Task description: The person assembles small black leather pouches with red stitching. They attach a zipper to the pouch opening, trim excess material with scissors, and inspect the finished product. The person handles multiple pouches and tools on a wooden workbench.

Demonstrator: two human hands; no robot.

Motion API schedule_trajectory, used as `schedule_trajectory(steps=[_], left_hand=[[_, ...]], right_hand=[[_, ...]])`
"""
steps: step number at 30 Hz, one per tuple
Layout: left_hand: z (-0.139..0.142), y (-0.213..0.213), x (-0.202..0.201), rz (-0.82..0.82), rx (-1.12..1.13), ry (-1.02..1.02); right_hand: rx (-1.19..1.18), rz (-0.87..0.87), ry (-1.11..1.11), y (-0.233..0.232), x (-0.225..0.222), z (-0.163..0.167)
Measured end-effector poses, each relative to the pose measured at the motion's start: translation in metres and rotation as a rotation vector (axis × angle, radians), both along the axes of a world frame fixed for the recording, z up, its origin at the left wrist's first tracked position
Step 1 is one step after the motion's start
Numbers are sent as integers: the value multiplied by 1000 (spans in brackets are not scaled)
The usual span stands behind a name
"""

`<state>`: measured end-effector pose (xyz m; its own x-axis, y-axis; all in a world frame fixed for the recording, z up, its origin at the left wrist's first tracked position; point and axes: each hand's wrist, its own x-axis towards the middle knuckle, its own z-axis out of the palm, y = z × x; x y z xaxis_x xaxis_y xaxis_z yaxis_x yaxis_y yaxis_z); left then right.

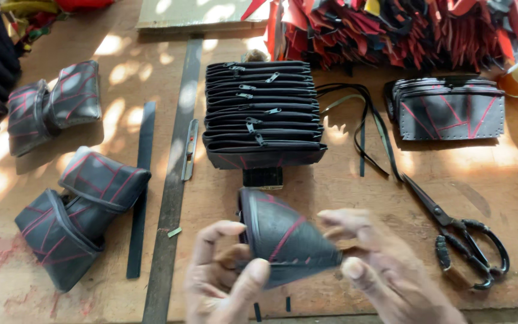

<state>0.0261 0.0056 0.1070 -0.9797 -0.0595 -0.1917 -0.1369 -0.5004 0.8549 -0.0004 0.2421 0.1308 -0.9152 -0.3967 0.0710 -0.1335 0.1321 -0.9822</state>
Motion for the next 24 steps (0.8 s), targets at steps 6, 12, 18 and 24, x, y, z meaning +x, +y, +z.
schedule_trajectory(steps=[6, 12, 18, 24], left_hand=[[-36, 50, -12, -133, 86, 57], [-54, 75, -28, -128, -64, 85], [-39, 89, -39, -235, 137, -27], [-45, 97, -48, -233, 68, 107]], right_hand=[[-156, -260, -187, 3, -17, -30], [-180, -447, -111, -4, -25, -30], [-139, -343, 139, 3, -18, -40], [-243, -417, 18, 23, -18, -55]])
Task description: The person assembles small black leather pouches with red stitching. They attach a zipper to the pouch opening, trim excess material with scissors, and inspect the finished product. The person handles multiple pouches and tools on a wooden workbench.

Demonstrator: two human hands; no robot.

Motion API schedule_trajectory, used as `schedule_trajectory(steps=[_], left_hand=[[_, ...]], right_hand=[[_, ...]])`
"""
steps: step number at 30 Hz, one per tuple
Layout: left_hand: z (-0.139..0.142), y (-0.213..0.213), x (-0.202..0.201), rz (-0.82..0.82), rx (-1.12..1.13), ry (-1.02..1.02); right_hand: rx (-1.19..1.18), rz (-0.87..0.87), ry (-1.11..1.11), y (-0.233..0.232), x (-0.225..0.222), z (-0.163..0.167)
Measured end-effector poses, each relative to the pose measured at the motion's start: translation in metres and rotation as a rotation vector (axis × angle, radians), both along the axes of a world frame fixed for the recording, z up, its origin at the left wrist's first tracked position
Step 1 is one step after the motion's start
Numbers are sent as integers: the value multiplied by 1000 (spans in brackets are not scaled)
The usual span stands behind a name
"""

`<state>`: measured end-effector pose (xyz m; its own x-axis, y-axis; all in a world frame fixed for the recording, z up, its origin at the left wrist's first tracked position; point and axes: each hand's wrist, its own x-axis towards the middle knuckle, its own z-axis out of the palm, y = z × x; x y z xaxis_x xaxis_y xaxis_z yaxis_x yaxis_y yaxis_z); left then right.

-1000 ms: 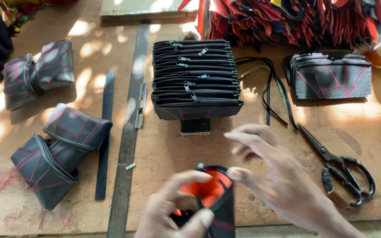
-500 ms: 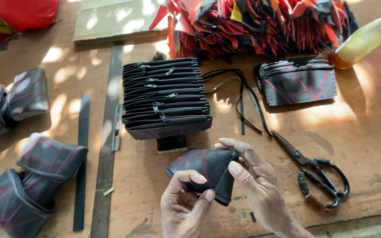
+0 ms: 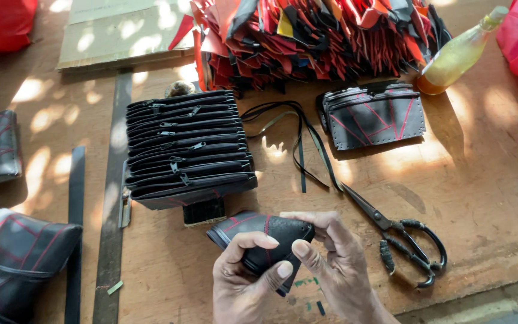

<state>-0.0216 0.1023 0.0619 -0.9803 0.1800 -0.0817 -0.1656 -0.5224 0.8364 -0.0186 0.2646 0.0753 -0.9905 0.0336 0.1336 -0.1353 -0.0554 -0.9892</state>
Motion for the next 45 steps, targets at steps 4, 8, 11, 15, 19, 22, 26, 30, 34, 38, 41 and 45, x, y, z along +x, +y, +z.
schedule_trajectory(steps=[4, 8, 11, 15, 19, 22, 26, 30, 34, 38, 41, 45], left_hand=[[-10, 5, -4, -32, -55, 45], [-17, 14, -1, -42, -238, -20], [-19, 15, 1, -26, -307, 3], [-10, 2, -4, 69, -223, -173], [5, -12, -12, -185, 31, -147], [10, -14, -15, -225, 65, -61], [5, -21, -22, -258, 287, -62], [0, -26, -23, -273, 291, -30], [3, -25, -25, -311, 157, 33], [7, -25, -28, -322, 137, 80], [11, -26, -27, -312, 99, 78], [13, -26, -25, -295, 151, 40]], right_hand=[[-85, -42, 19, 8, 8, -10], [85, -117, -3, 23, 16, -14], [588, -127, 50, 59, 30, -12], [1320, -260, -319, 137, 46, -24], [1354, -164, -504, 189, 64, -69], [1193, -84, -839, 221, 85, -106], [405, -4, -878, 272, 123, -142], [71, 39, -578, 285, 151, -173], [429, 216, -605, 218, 148, -215], [784, 357, -739, 153, 129, -228], [891, 404, -688, 139, 120, -220], [944, 399, -695, 142, 113, -213]])
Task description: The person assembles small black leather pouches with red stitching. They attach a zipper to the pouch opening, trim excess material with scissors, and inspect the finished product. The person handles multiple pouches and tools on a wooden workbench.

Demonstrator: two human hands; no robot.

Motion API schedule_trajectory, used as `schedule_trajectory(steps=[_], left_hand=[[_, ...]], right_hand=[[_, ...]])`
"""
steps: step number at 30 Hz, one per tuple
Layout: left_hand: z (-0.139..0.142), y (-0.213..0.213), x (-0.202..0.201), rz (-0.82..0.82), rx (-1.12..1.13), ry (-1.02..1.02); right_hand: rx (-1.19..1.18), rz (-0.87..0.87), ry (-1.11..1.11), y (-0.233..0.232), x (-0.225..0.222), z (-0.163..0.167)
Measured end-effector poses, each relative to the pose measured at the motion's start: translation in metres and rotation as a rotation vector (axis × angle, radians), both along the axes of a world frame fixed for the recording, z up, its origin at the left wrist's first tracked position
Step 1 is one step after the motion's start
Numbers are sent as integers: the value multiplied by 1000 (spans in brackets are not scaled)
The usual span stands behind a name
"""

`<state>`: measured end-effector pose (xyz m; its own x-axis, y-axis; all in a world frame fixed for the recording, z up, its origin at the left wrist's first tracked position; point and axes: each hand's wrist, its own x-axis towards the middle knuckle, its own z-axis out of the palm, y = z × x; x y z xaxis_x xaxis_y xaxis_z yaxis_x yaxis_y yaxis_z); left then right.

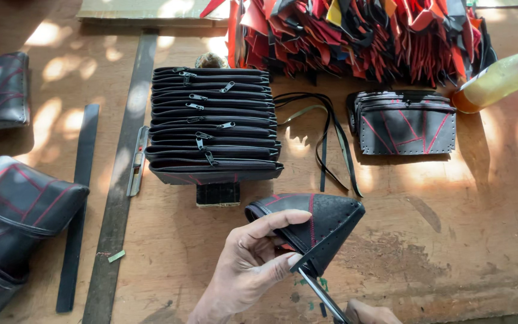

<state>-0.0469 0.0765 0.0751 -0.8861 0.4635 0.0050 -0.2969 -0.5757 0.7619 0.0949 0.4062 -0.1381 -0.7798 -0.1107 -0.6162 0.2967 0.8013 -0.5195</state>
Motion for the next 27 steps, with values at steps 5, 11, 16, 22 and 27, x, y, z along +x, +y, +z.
schedule_trajectory(steps=[5, 11, 16, 22, 27], left_hand=[[2, 1, -2, 14, 2, -15], [3, 4, -2, -17, 28, -32], [5, -2, -4, -74, 91, -9], [8, -2, -4, -67, 58, -28], [8, -2, -3, -86, 71, -34]], right_hand=[[120, 86, -37, 7, 1, -6], [-20, -91, -42, 4, 3, 21], [-59, -100, 12, -5, -10, 48], [-133, -70, 66, 4, -11, 47], [-425, -80, 115, 26, -7, 30]])
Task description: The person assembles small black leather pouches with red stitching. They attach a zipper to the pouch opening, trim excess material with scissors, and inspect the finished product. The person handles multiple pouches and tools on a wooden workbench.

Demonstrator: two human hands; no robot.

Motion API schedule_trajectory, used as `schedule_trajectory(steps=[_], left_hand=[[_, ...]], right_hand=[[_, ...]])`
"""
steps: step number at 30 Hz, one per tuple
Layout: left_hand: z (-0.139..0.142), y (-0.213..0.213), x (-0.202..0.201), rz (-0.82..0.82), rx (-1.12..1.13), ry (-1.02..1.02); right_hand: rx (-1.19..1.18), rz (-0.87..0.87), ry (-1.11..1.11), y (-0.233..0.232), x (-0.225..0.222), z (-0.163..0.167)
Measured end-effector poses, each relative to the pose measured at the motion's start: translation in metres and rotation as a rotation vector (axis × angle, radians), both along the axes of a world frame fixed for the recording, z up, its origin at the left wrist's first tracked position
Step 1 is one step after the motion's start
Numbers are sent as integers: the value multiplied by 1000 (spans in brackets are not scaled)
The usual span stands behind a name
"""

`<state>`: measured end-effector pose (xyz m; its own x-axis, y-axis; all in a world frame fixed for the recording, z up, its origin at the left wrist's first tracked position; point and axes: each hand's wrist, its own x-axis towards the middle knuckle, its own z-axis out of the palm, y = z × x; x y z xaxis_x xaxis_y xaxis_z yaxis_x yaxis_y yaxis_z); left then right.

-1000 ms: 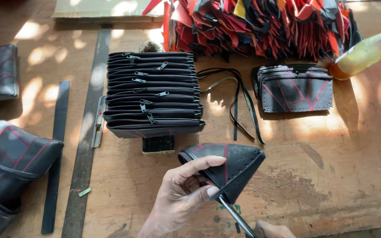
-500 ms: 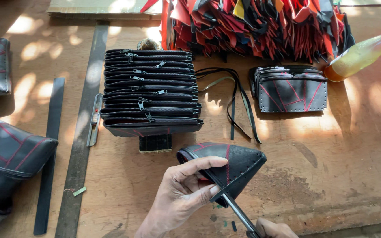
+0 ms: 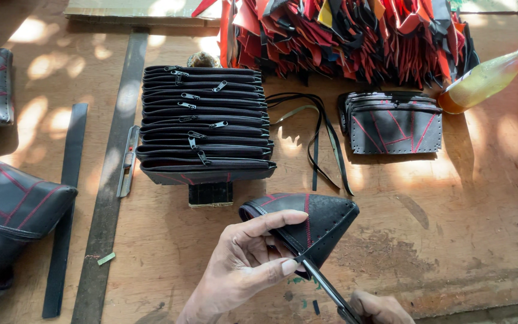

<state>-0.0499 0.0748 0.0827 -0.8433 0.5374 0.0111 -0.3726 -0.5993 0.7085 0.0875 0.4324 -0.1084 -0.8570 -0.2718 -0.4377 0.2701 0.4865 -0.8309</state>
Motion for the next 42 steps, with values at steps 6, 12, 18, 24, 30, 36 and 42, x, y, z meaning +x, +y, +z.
schedule_trajectory(steps=[6, 12, 18, 24, 30, 36, 42], left_hand=[[0, 0, -2, 10, -3, 10], [-3, -4, 0, 12, -13, 11], [2, -2, -2, 10, 16, -6], [54, -26, 7, -72, -270, -40], [49, -20, -1, -309, -805, 123], [33, 4, -14, -411, -1067, 301], [35, 13, -21, -367, -924, 372]], right_hand=[[-235, 23, 23, 9, -5, -6], [-86, 79, 69, 1, -12, 27], [96, 135, 107, -10, -20, 34], [99, 33, 238, 15, -30, 90], [825, -199, -63, 21, -47, 121], [953, -347, 295, 1, -73, 161], [592, 354, 1112, -99, -55, 165]])
